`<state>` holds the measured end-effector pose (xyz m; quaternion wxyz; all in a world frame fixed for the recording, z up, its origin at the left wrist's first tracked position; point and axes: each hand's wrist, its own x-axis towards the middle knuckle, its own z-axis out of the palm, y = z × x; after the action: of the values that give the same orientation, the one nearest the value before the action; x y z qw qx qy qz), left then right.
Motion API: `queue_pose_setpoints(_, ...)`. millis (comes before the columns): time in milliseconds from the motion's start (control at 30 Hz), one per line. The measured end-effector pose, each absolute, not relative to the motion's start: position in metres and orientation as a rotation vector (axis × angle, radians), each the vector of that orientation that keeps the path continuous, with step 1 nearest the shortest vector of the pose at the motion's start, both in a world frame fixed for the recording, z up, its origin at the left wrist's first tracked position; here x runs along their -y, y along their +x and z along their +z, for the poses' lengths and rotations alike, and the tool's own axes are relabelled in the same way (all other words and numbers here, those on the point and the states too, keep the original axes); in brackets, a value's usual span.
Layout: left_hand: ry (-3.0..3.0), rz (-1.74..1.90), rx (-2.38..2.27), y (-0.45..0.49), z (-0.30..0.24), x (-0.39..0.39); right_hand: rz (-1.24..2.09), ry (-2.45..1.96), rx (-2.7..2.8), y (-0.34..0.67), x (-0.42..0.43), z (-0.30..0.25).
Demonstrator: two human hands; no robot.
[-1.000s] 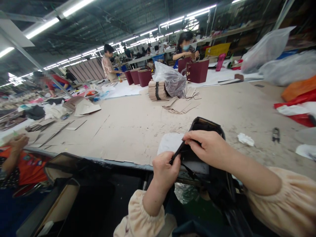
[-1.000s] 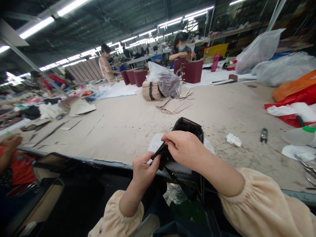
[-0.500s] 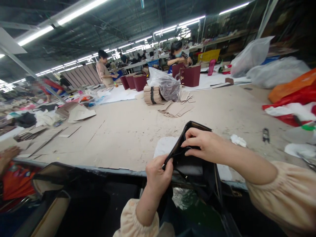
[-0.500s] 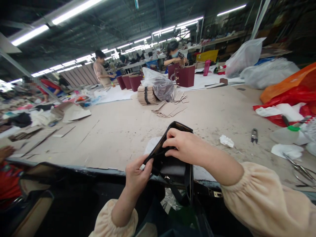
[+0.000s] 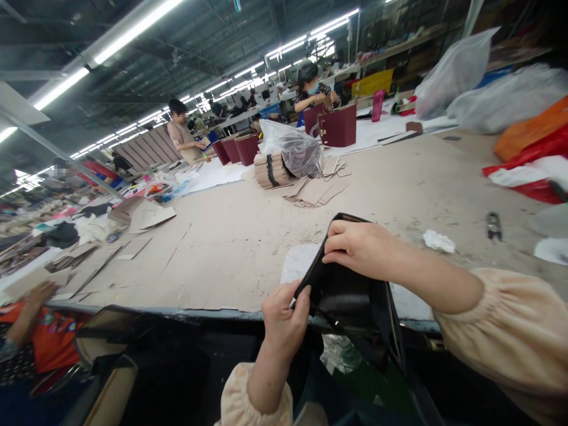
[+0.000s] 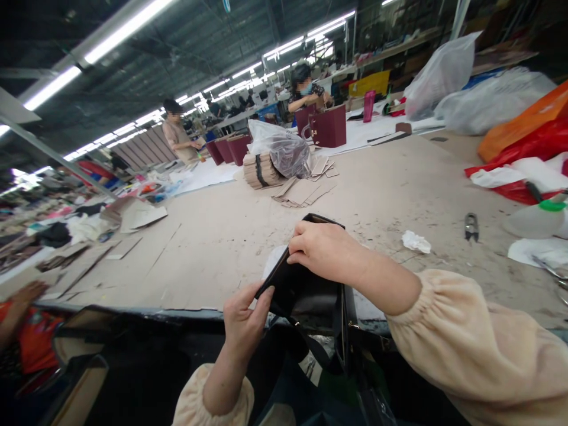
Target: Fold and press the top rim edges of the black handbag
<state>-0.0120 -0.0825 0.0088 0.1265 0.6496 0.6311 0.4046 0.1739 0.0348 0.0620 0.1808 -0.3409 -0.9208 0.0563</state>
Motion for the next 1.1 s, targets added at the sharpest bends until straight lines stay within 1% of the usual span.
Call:
queue_pose_setpoints(700,1.805,1.207,-1.814,-0.0160,0.0076,0.0775,0.091,-0.988,2.541,0.1716,-0.0333,0.0570)
queue_pose_setpoints(1100,1.764,1.152,-1.816,-0.0145,0.0092,0.0763,0.075,-1.049,2.543,0.1655,-0.0368,0.0559)
